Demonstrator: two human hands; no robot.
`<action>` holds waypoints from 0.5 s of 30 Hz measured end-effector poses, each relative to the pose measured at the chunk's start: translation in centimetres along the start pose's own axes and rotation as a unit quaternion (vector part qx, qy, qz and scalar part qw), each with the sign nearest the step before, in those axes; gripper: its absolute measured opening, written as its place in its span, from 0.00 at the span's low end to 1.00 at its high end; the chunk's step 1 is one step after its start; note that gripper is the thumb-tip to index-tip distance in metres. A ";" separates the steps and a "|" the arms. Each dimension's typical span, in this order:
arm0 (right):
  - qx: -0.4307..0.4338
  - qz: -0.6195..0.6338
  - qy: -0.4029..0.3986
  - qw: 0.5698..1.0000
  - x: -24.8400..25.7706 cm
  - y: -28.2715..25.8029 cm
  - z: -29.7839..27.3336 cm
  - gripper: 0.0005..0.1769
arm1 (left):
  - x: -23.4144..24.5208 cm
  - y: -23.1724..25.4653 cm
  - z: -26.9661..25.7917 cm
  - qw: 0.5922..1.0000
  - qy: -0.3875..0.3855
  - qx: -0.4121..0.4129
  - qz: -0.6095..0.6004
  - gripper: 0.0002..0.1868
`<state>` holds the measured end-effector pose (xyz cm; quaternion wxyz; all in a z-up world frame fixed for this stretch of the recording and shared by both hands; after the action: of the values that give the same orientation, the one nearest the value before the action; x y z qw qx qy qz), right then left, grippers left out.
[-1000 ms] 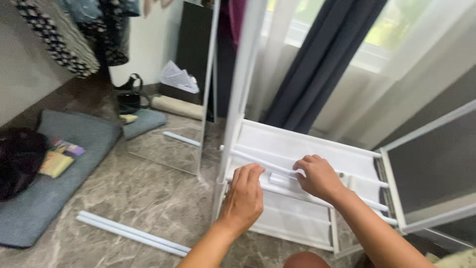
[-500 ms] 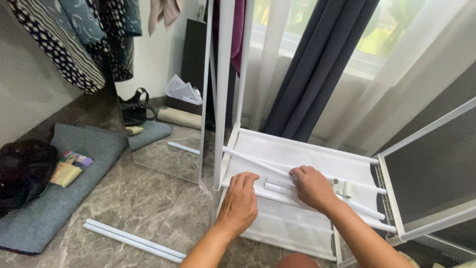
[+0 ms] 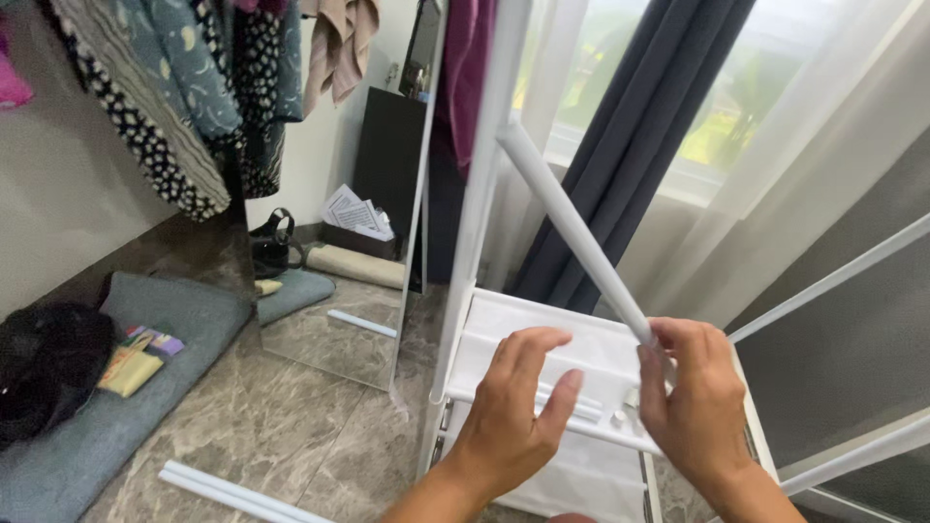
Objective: The person assembles a white plastic shelving unit by inserting vertical poles into a base frame and attaching horizontal crossbars. The person handles multiple poles and connectors, aligning and securing them to build the structure.
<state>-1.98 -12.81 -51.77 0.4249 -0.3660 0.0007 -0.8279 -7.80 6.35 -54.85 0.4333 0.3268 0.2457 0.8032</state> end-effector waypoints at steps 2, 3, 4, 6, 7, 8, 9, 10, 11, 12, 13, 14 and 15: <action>0.034 0.036 -0.007 0.999 -1.3 -3.5 0.2 0.15 | 1.4 0.0 -0.7 0.998 0.042 0.028 -0.028 0.20; 0.059 0.062 -0.015 0.996 -2.6 -5.3 0.1 0.17 | 2.1 -0.3 -1.2 0.996 0.065 0.043 -0.039 0.22; 0.083 0.089 -0.022 0.992 -4.1 -7.1 -0.2 0.18 | 2.8 -1.0 -1.8 0.990 0.079 0.097 -0.071 0.20; 0.123 0.127 -0.066 0.982 -8.0 -10.5 -1.0 0.20 | 4.6 -3.3 -3.2 0.964 0.111 0.204 -0.131 0.16; 0.144 0.150 -0.089 0.974 -9.9 -11.8 -1.6 0.20 | 5.8 -4.7 -4.1 0.957 0.128 0.236 -0.105 0.15; 0.113 0.198 -0.117 0.967 -11.8 -12.7 -2.2 0.21 | 7.2 -6.4 -5.2 0.949 0.144 0.269 -0.080 0.14; 0.082 0.246 -0.148 0.954 -14.0 -13.4 -3.2 0.21 | 8.6 -8.2 -6.8 0.937 0.162 0.303 -0.055 0.14; 0.049 0.292 -0.181 0.938 -16.3 -13.9 -4.3 0.22 | 10.3 -10.2 -8.2 0.927 0.185 0.319 -0.071 0.13; 0.034 0.298 -0.210 0.931 -18.4 -14.3 -5.6 0.22 | 12.2 -12.4 -9.5 0.915 0.207 0.334 -0.088 0.13; 0.019 0.303 -0.238 0.923 -20.3 -14.6 -7.2 0.22 | 14.0 -14.6 -11.1 0.903 0.229 0.348 -0.105 0.12; 0.004 0.307 -0.267 0.914 -22.2 -14.7 -9.2 0.22 | 15.7 -16.8 -12.9 0.884 0.236 0.384 -0.126 0.12; -0.034 0.316 -0.305 0.898 -24.1 -14.8 -11.4 0.20 | 17.4 -19.0 -14.9 0.862 0.245 0.419 -0.147 0.11; -0.073 0.321 -0.342 0.880 -25.9 -14.8 -13.8 0.18 | 18.4 -21.1 -17.1 0.839 0.253 0.451 -0.170 0.11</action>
<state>-11.13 10.57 -72.98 0.6133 -0.6363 0.0326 -0.4669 -16.65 30.86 -74.83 0.2904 0.2248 0.7336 0.5718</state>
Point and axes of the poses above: each hand's wrist, its own z-axis towards the middle knuckle, its own x-axis out of the back of the hand, y = z × x, the point moved 1 cm from there along z, towards the middle knuckle, and after that the axes turned 13 degrees about z, right-handed, at the moved point
